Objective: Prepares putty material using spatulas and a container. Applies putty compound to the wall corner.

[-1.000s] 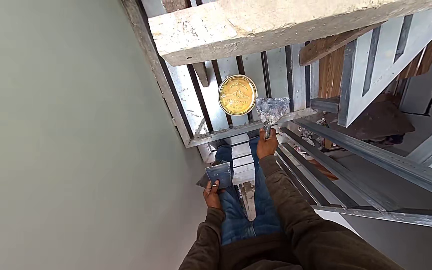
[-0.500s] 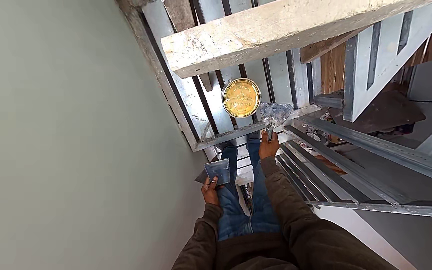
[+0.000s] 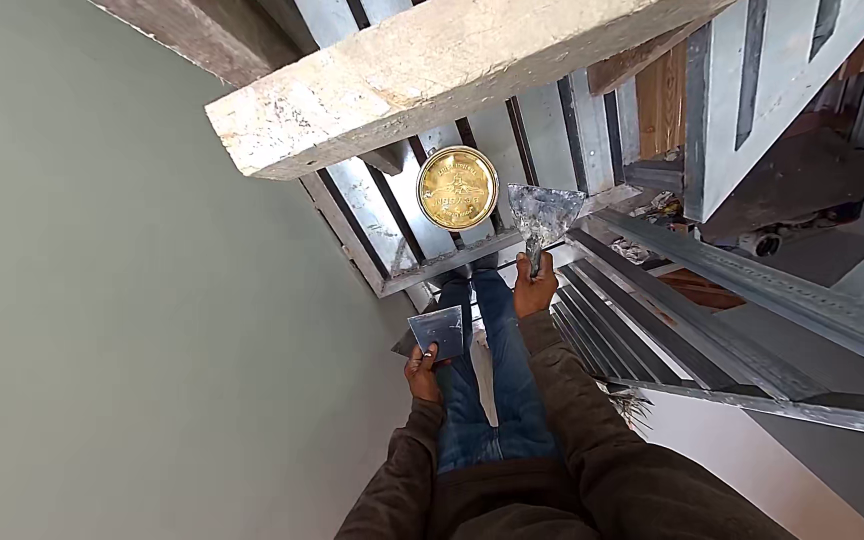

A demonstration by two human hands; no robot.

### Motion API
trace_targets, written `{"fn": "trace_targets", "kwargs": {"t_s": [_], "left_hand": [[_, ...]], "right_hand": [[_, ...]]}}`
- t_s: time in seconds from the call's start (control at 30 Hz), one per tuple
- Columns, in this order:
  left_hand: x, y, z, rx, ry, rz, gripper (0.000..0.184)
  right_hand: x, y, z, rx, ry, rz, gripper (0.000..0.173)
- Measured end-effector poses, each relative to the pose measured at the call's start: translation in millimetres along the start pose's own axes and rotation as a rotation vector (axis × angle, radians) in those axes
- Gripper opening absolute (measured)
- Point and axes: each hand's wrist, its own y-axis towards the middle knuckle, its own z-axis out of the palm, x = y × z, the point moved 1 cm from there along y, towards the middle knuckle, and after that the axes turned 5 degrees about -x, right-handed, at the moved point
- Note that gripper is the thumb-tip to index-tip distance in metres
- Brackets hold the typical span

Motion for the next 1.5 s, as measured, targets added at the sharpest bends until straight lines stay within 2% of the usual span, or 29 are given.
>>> {"fn": "trace_targets", "kwargs": {"t_s": [0.2,0.3,0.4,0.77,0.87,0.93,1.0,1.03,1.1,1.17,1.27,1.33,1.37,1.4,1.43,1.5], "left_hand": [[0.8,-7.0,6.8,-0.017,0.001,0.011,0.025],[3.4,-11.9,3.9,-0.014,-0.006,0.006,0.025],[9.4,-13.5,-0.6,-0.013,0.004,-0.015,0.025],[12.3,-8.9,-18.1,0.008,0.031,-0.003,0.024],[15.8,-10.7,-23.6,0.006,0.042,-0.008,0.024],[14.8,-10.0,-24.9,0.014,0.042,0.004,0.024],[12.3,-8.5,-26.2,0.025,0.040,0.012,0.024],[12.4,-8.4,-26.8,0.023,0.037,0.012,0.024],[11.4,-9.4,-28.1,-0.001,0.029,0.011,0.025],[2.3,-8.7,-25.4,-0.024,0.021,0.039,0.025],[-25.9,-3.8,-14.4,0.004,0.018,0.155,0.026],[-44.2,5.6,-5.8,0.032,0.023,0.234,0.026],[-49.0,9.5,-3.3,0.038,0.011,0.253,0.027],[-51.1,12.4,-1.1,0.038,-0.014,0.258,0.028],[-51.9,15.1,2.5,0.029,-0.040,0.259,0.028],[-49.3,15.4,6.6,0.011,-0.074,0.240,0.029]], "right_hand": [[-9.5,16.4,8.8,0.134,-0.170,0.171,0.037],[-12.3,8.4,3.8,0.048,-0.080,0.102,0.036],[-2.3,-1.8,-3.6,0.039,-0.010,0.034,0.036],[12.5,-16.3,19.8,0.069,-0.169,0.124,0.041],[7.7,-11.9,39.1,0.107,0.001,0.211,0.041],[-8.5,-1.8,45.7,0.226,0.182,0.345,0.039],[-12.4,5.4,40.8,0.384,0.372,0.490,0.030],[-12.5,8.1,36.0,0.419,0.381,0.506,0.030],[-9.3,8.8,28.3,0.349,0.162,0.360,0.032],[4.4,6.4,21.0,0.235,-0.078,0.191,0.044],[20.8,-1.1,21.2,0.209,-0.166,0.191,0.048],[15.3,-1.2,27.8,0.295,0.067,0.341,0.038],[7.9,-1.6,33.3,0.383,0.278,0.478,0.028],[0.7,-0.6,34.9,0.468,0.481,0.604,0.028],[-5.3,4.8,34.4,0.523,0.594,0.653,0.029],[-13.3,21.0,31.4,0.542,0.621,0.570,0.023]]}}
